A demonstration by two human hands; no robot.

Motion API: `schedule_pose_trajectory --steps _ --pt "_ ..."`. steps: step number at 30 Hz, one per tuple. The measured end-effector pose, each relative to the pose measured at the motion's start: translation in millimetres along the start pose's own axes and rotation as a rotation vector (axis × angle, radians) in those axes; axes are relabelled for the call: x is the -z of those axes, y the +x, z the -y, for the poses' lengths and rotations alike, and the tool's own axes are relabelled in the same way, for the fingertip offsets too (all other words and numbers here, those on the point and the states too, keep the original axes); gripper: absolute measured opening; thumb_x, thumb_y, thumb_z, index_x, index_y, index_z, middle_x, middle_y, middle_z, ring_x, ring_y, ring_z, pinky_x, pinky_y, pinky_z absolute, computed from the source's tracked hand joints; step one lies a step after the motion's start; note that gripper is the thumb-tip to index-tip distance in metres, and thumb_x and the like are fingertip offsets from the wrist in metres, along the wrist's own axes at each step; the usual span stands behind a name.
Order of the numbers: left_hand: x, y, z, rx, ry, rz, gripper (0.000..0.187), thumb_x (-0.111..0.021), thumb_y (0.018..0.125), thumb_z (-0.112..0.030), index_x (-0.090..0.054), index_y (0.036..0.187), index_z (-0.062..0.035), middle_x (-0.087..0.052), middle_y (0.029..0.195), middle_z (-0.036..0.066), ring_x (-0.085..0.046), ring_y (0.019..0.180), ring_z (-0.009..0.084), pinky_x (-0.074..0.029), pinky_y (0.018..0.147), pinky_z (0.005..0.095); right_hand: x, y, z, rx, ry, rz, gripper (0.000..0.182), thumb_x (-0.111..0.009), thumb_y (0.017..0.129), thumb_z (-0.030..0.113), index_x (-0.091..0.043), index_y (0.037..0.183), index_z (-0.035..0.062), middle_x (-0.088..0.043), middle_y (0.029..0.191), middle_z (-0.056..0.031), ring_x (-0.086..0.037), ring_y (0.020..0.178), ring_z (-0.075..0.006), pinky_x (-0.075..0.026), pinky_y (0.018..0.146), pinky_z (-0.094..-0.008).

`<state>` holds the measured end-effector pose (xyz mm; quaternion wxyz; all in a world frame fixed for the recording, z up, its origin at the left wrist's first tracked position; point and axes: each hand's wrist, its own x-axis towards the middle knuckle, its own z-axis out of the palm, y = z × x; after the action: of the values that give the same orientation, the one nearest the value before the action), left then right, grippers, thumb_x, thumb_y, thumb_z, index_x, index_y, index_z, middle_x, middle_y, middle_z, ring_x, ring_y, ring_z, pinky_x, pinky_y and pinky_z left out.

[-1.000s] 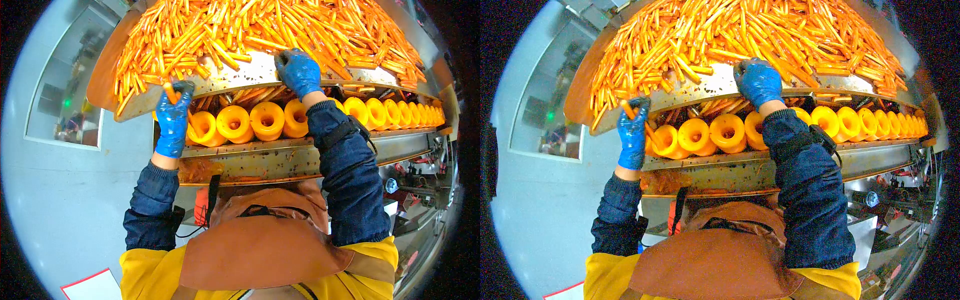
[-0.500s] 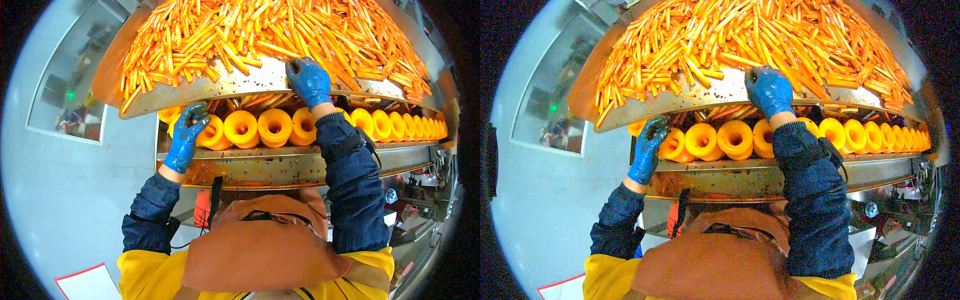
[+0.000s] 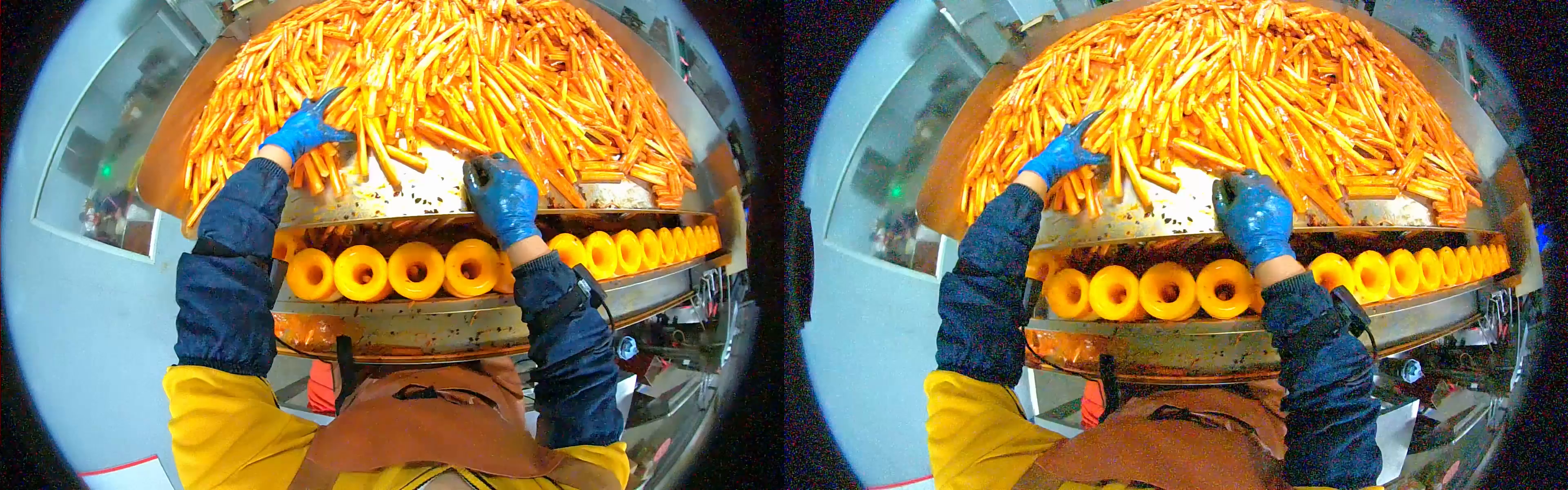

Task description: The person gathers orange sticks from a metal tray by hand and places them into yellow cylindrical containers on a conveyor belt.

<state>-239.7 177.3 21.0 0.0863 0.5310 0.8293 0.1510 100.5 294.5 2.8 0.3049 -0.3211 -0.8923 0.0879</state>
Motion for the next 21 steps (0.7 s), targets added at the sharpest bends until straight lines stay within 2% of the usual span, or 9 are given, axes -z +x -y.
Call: schedule_pose_trajectory --steps 1,4,7,11,13,15,16,17,21 --pt "-2.3 5.9 -7.5 -0.101 -0.064 0.003 0.097 -0.078 0.063 -0.049 -0.031 0.143 -0.0247 -0.037 0.139 0.027 -0.042 0.125 0.0421 -0.037 0.104 0.0445 -2.9 -1.3 -1.8 0.0 -0.005 -0.006 0.026 -0.057 0.085 0.033 -0.068 0.079 0.0109 -0.064 0.081 -0.013 -0.062 0.076 -0.0315 -0.052 0.068 -0.0429" --pt "-17.0 4.4 -52.3 -0.113 0.137 -0.028 0.088 -0.075 0.065 -0.043 -0.036 0.141 -0.0205 -0.037 0.139 0.027 -0.042 0.126 0.0414 -0.037 0.103 0.0458 -2.4 -0.5 -0.6 -0.009 -0.017 0.036 0.023 -0.06 0.084 0.033 -0.068 0.085 0.012 -0.065 0.084 -0.0098 -0.062 0.079 -0.0296 -0.05 0.068 -0.0405" --pt "-31.7 -5.4 -82.5 -0.244 0.161 -0.022 0.082 -0.073 0.067 -0.043 -0.038 0.139 -0.0255 -0.037 0.139 0.025 -0.044 0.122 0.0423 -0.039 0.101 0.0487 -0.9 -1.0 1.6 -0.005 -0.01 0.011 0.025 -0.058 0.084 0.033 -0.068 0.079 0.0106 -0.063 0.079 -0.0126 -0.062 0.076 -0.0317 -0.051 0.068 -0.0425" --pt "-41.0 -34.6 -108.9 -0.171 0.143 -0.033 0.078 -0.072 0.068 -0.039 -0.04 0.138 -0.0297 -0.038 0.139 0.024 -0.042 0.124 0.0431 -0.039 0.101 0.0497 -2.6 -3.7 -2.6 0.011 0.017 0.046 0.025 -0.057 0.084 0.033 -0.068 0.081 0.01 -0.062 0.078 -0.0133 -0.062 0.076 -0.0322 -0.05 0.07 -0.0427" --pt "-32.0 -43.6 -98.4 -0.417 0.081 -0.059 0.075 -0.071 0.07 -0.035 -0.041 0.138 -0.0298 -0.04 0.138 0.024 -0.038 0.127 0.0425 -0.037 0.103 0.0491 3.5 -3.6 -9.4 -0.003 0.043 0.065 0.027 -0.058 0.084 0.034 -0.069 0.086 0.0092 -0.065 0.084 -0.0139 -0.063 0.08 -0.0316 -0.051 0.072 -0.041" --pt "-18.5 -71.1 -97.6 -0.318 0.055 -0.172 0.073 -0.072 0.071 -0.03 -0.042 0.137 -0.0275 -0.039 0.138 0.026 -0.035 0.129 0.0427 -0.035 0.105 0.0486 12.8 -2.8 -28.2 -0.086 0.444 0.258 0.03 -0.061 0.084 0.037 -0.07 0.091 0.0091 -0.067 0.09 -0.014 -0.065 0.084 -0.0309 -0.051 0.074 -0.039" --pt "-11.4 -86.4 -93.2 -0.256 0.067 -0.193 0.072 -0.07 0.076 -0.033 -0.039 0.14 -0.0244 -0.03 0.144 0.025 -0.028 0.134 0.0413 -0.029 0.109 0.0476 27.0 3.0 -35.4 -0.178 0.465 0.282 0.032 -0.063 0.083 0.038 -0.071 0.092 0.0091 -0.068 0.091 -0.0144 -0.065 0.086 -0.031 -0.051 0.076 -0.0378" --pt "-8.7 -100.5 -87.1 -0.197 0.039 -0.24 0.071 -0.07 0.076 -0.035 -0.04 0.14 -0.0251 -0.032 0.143 0.024 -0.03 0.133 0.0409 -0.03 0.108 0.0475 26.8 9.2 -56.3 -0.212 0.387 0.181 0.031 -0.063 0.083 0.038 -0.071 0.089 0.0091 -0.068 0.086 -0.0139 -0.066 0.084 -0.0303 -0.051 0.078 -0.0385" --pt "-18.5 -142.3 -57.7 -0.139 0.191 -0.387 0.062 -0.068 0.079 -0.04 -0.047 0.134 -0.0225 -0.042 0.134 0.026 -0.04 0.124 0.0442 -0.035 0.104 0.048 62.9 58.2 -101.0 -0.188 -0.146 0.099 0.046 -0.06 0.083 0.046 -0.065 0.108 0.0078 -0.064 0.108 -0.0195 -0.062 0.1 -0.0312 -0.048 0.086 -0.0411"
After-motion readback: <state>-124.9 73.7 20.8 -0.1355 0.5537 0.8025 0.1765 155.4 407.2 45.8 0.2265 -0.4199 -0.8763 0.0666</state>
